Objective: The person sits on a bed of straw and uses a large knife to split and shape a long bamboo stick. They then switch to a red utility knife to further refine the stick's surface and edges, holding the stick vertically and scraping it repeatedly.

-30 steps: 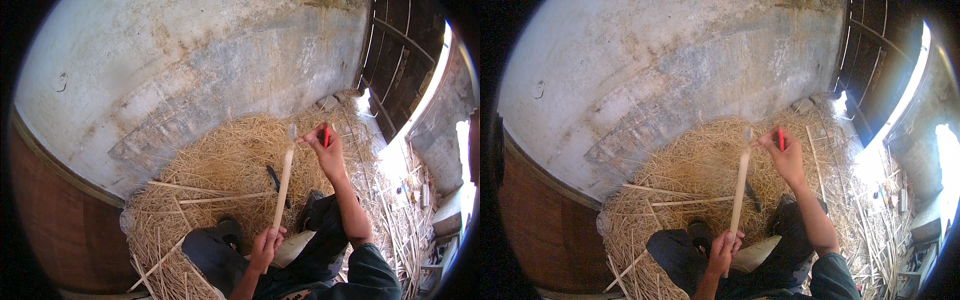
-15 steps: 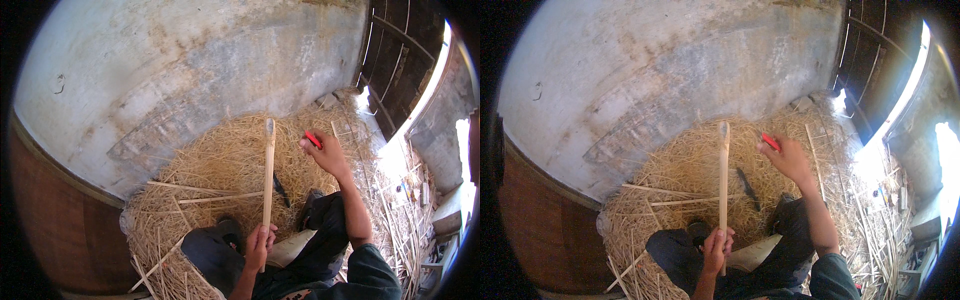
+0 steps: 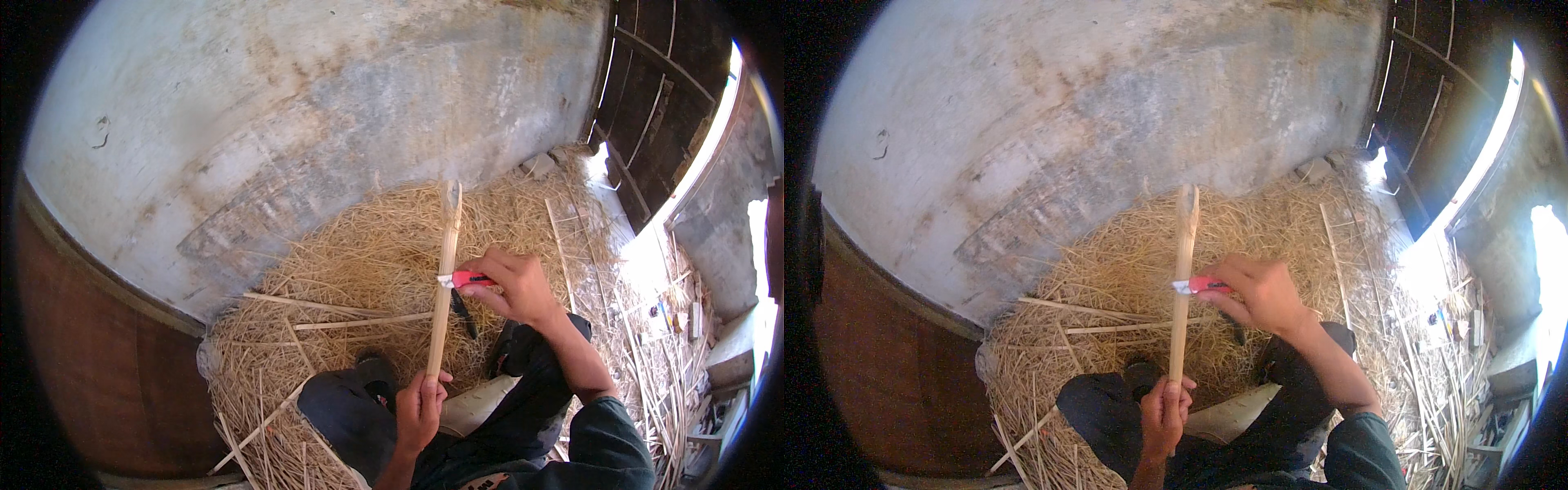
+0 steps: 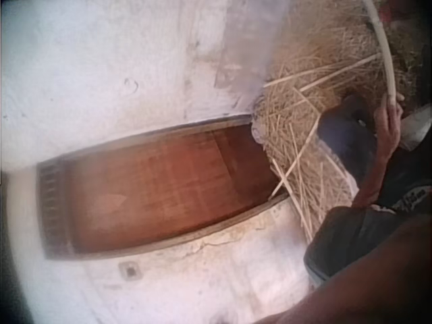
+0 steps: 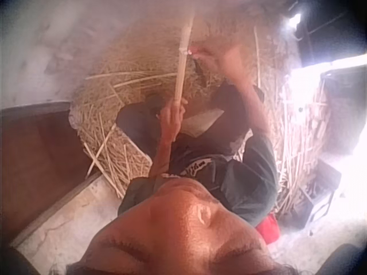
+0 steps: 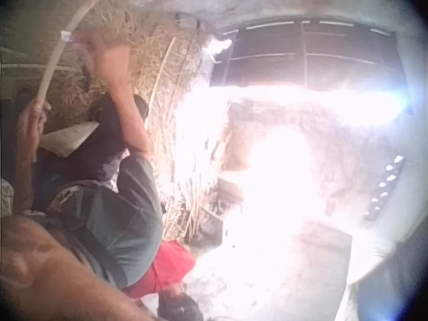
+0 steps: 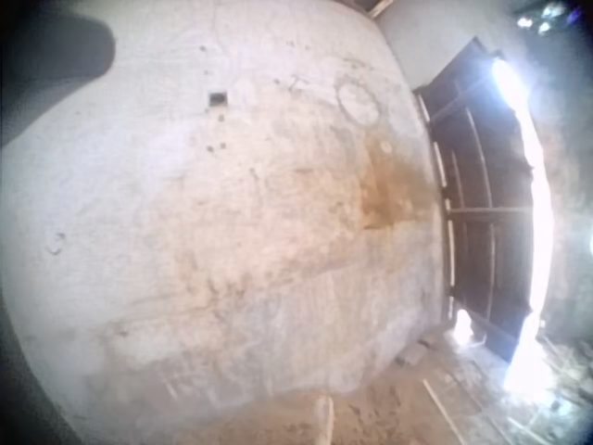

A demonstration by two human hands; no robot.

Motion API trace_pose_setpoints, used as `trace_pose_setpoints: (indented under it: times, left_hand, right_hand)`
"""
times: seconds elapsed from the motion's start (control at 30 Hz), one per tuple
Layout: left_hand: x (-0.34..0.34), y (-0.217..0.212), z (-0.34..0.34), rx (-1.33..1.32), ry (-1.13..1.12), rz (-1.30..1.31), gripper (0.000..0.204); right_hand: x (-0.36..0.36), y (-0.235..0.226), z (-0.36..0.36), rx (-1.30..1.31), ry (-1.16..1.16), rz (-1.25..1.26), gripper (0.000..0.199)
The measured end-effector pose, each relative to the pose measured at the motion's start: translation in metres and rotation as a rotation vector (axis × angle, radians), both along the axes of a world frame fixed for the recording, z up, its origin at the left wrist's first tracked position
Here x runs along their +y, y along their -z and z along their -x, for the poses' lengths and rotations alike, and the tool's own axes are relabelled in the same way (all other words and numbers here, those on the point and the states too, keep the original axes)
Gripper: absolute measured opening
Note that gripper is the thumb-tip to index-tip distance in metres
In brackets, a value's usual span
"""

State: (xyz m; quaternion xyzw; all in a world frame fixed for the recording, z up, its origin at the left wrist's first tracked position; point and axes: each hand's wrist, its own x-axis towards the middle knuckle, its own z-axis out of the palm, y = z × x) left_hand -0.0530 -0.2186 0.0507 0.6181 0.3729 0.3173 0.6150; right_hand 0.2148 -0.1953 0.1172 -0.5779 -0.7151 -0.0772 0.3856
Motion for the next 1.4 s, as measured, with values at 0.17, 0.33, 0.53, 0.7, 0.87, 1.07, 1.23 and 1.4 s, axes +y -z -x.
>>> trace_pose_setpoints:
  times: [0.17,0.33,0.53,0.7,0.87,1.07,1.23,1.4]
  left_hand:
    - [0.005,-0.014,0.0,0.01,-0.029,-0.028,0.033]
    - [0.015,-0.033,-0.002,0.054,-0.05,-0.009,0.033]
    - [0.035,-0.049,-0.009,-0.01,-0.05,0.008,0.032]
    - [0.042,-0.044,-0.016,0.004,-0.098,-0.096,0.033]
    - [0.045,-0.05,-0.02,0.047,-0.106,-0.106,0.034]
    - [0.046,-0.051,-0.02,0.015,-0.113,-0.078,0.035]
    - [0.039,-0.041,-0.017,0.082,-0.054,-0.078,0.04]
    - [0.03,-0.046,-0.017,0.104,-0.088,-0.096,0.043]
  right_hand:
    - [-0.004,0.001,0.017,-0.049,-0.035,0.022,0.027]
    - [-0.004,0.013,0.026,-0.046,-0.089,0.006,0.037]
    - [-0.005,0.014,0.043,-0.024,-0.11,-0.015,0.033]
    - [-0.007,0.014,0.049,-0.033,-0.12,0.015,0.034]
    - [-0.009,0.017,0.052,-0.025,-0.107,0.008,0.037]
    - [-0.011,0.014,0.055,0.004,-0.067,0.001,0.035]
    - [-0.004,0.012,0.039,0.084,0.068,-0.004,0.026]
    - [-0.006,0.005,0.04,0.097,0.042,0.025,0.028]
